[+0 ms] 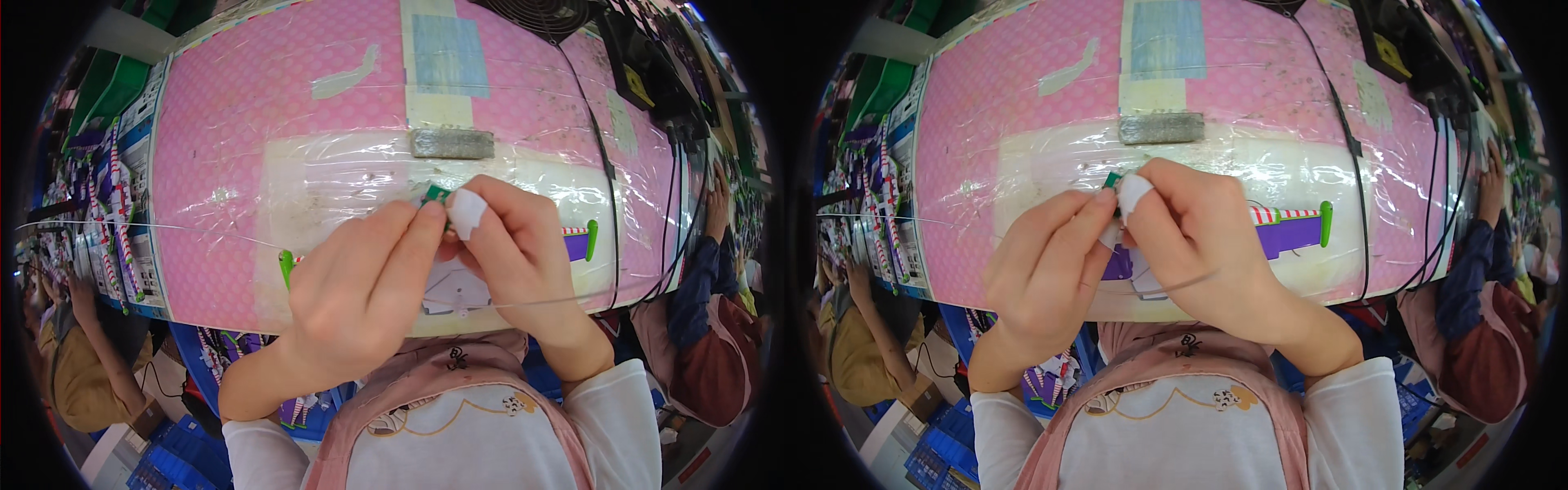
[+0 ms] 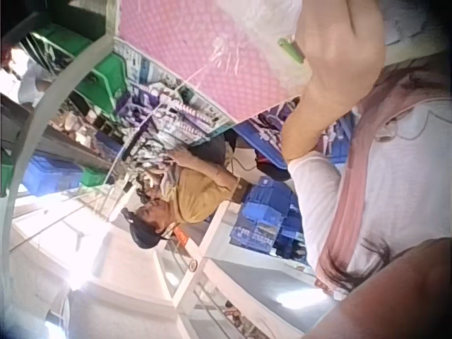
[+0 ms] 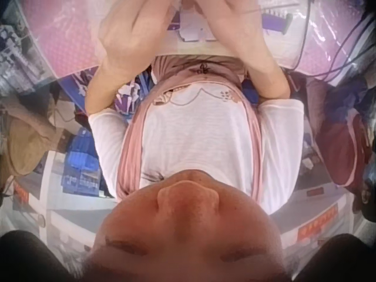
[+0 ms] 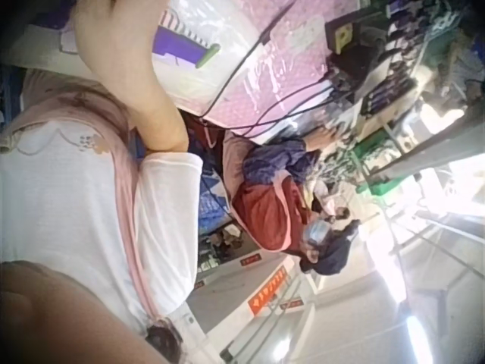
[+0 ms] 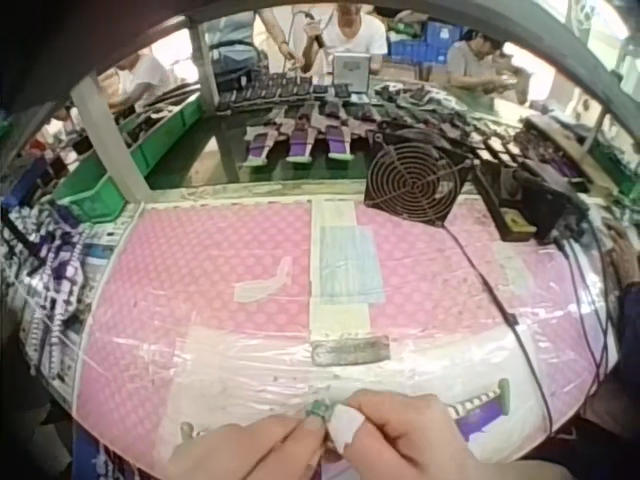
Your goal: Soldering electrical wires and circuit boards onto plastic toy wings on an assembly line.
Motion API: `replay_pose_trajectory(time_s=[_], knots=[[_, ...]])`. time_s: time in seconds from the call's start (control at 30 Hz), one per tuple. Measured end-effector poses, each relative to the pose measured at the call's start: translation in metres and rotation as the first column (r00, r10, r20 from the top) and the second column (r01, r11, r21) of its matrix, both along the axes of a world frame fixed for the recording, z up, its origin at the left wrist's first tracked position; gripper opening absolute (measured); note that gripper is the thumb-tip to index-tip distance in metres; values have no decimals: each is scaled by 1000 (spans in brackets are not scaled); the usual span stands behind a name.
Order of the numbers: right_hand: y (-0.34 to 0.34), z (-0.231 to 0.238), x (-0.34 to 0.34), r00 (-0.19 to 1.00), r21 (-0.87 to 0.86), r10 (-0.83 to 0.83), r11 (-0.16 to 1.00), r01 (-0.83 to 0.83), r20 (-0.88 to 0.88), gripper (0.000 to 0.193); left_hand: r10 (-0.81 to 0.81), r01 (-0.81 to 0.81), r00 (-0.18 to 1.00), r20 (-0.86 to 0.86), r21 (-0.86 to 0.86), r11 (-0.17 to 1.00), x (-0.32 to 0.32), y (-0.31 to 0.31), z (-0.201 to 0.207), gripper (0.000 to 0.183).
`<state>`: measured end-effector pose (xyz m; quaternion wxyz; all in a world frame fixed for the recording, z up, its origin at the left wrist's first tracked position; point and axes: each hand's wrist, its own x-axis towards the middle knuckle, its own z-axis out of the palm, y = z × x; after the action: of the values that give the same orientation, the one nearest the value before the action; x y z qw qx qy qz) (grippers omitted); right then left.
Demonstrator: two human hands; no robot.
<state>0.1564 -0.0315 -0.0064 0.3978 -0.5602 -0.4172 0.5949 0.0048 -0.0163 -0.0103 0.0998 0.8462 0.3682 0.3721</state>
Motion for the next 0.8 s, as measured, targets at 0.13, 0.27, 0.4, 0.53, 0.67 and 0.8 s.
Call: replay_pose_trajectory(time_s=[0.13, 0.27, 0.4, 0.53, 0.67, 0.8], knots=[[5, -3, 23, 985, 236, 90, 964, -123, 147, 24, -15, 57, 989, 148, -286, 957, 1, 6, 8, 24], [21, 0, 92, 726, 178, 146, 920, -350, 672, 28, 158, 121, 918, 364, -636, 762, -5, 7, -4, 14], [20, 0, 96, 614, -88, 425, 861, -500, 666, 27, 306, 110, 881, 361, -784, 611, 1, 4, -9, 10], [9, -2, 87, 767, -24, 353, 914, -405, 536, 19, 318, 126, 874, 367, -803, 582, 0, 4, -9, 8], [10, -12, 98, 807, 78, 425, 865, -496, 411, 27, 328, 151, 857, 398, -802, 578, -2, 3, -13, 9], [28, 3, 110, 564, -68, 658, 678, -732, 499, 17, 308, 157, 862, 402, -791, 592, -2, 2, -17, 8]])
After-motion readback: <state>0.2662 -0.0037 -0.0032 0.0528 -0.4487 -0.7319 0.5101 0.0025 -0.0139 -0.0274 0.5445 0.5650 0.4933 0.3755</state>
